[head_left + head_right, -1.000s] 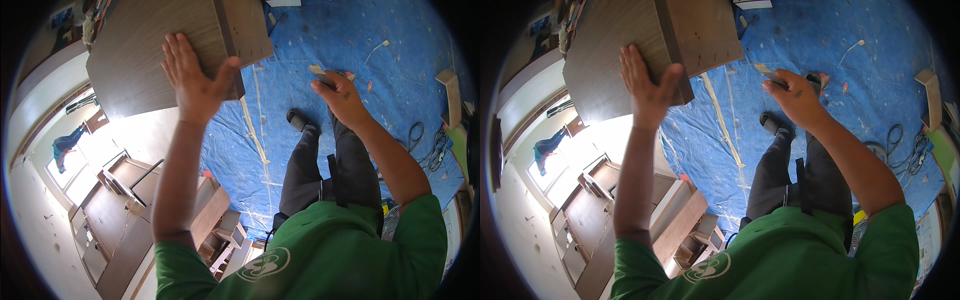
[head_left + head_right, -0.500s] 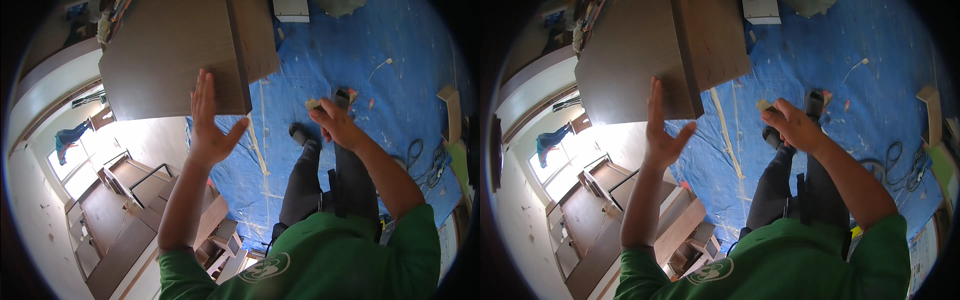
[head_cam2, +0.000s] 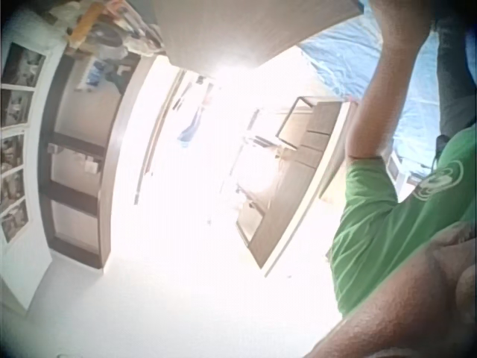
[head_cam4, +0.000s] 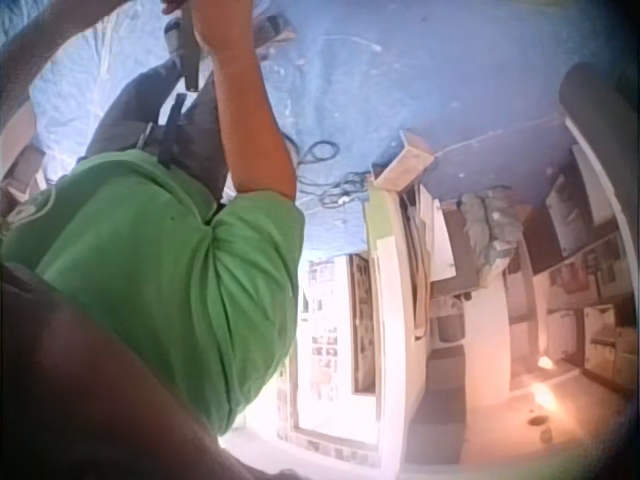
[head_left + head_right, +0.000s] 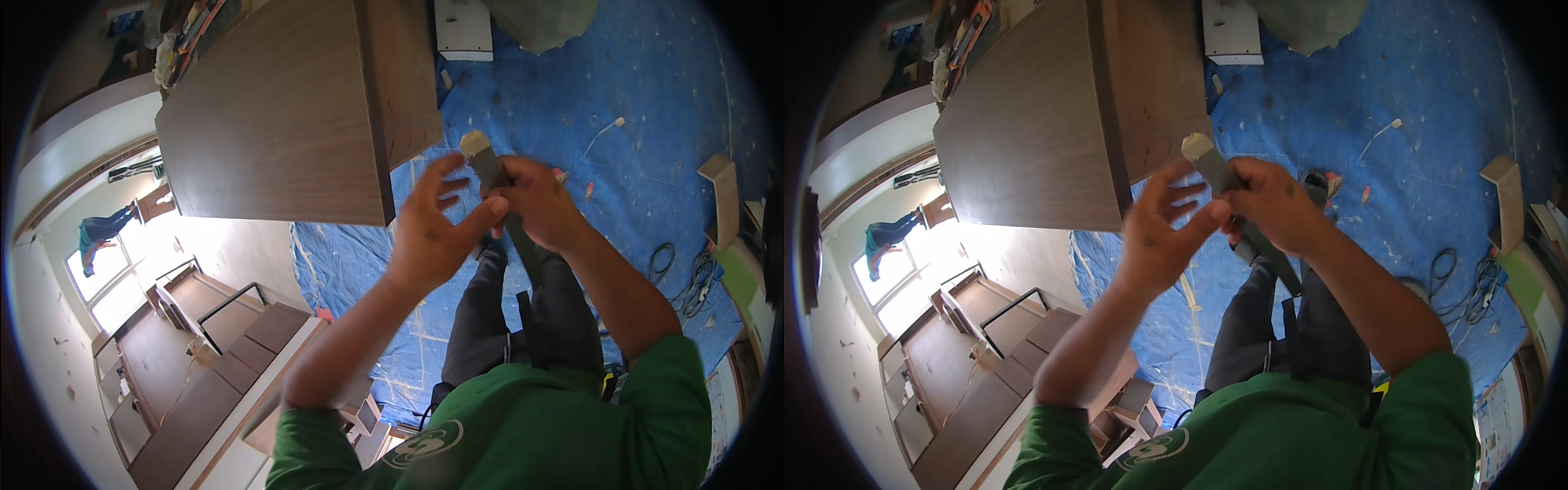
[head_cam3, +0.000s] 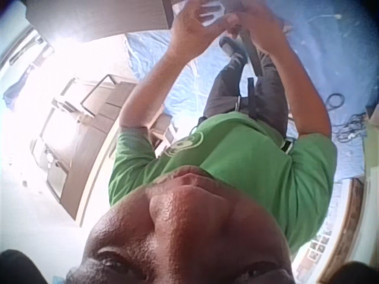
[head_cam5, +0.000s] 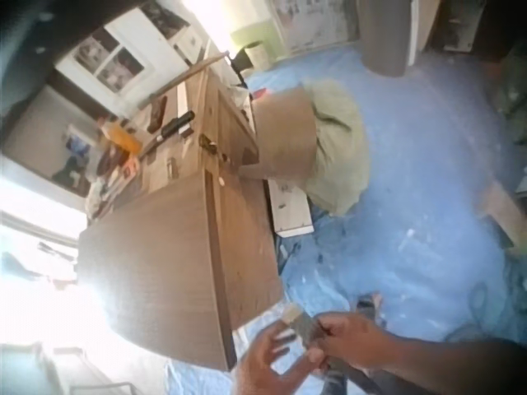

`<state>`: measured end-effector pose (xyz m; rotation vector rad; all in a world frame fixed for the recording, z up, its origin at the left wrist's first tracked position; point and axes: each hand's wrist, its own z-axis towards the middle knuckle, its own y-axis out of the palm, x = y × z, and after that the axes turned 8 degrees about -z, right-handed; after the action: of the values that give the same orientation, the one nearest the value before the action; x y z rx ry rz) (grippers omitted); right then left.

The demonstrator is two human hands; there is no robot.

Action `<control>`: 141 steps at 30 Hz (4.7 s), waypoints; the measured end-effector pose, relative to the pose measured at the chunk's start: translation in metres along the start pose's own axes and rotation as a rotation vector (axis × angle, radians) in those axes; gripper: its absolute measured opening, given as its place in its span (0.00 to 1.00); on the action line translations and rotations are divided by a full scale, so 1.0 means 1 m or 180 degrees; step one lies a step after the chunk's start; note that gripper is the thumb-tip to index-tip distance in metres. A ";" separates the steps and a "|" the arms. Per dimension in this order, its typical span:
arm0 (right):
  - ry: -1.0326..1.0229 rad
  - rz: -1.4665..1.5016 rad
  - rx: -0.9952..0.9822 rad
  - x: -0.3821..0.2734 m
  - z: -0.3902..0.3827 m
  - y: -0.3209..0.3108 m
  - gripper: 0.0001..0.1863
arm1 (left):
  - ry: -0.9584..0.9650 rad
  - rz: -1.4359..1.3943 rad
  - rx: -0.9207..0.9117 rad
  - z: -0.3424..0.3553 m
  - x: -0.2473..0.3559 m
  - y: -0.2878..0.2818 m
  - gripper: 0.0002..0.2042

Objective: The person applies edge banding to a wooden panel using a chisel and hammer, then smooths the surface with a sanding block and wipes it with a cloth. The panel is repositioned multiple times to access different edges and surfaces.

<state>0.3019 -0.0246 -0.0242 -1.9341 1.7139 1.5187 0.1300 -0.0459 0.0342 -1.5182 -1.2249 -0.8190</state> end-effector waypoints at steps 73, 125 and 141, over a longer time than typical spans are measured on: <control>-0.3852 -0.3171 0.0751 -0.069 0.212 -0.007 0.26 | 0.0970 0.2608 0.1098 0.224 -0.006 -0.194 0.29; -0.2159 -0.2621 0.1685 -0.174 0.295 -0.057 0.27 | 0.1106 0.2747 0.1035 0.228 -0.004 -0.193 0.28; -0.3799 -0.2724 0.0388 -0.038 0.196 0.003 0.25 | 0.1028 0.2643 0.1009 0.226 -0.006 -0.192 0.28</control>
<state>0.1947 0.1303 -0.0891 -0.9753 0.3719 1.5430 -0.0724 0.1694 0.0156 -1.3812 -0.3813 -0.2721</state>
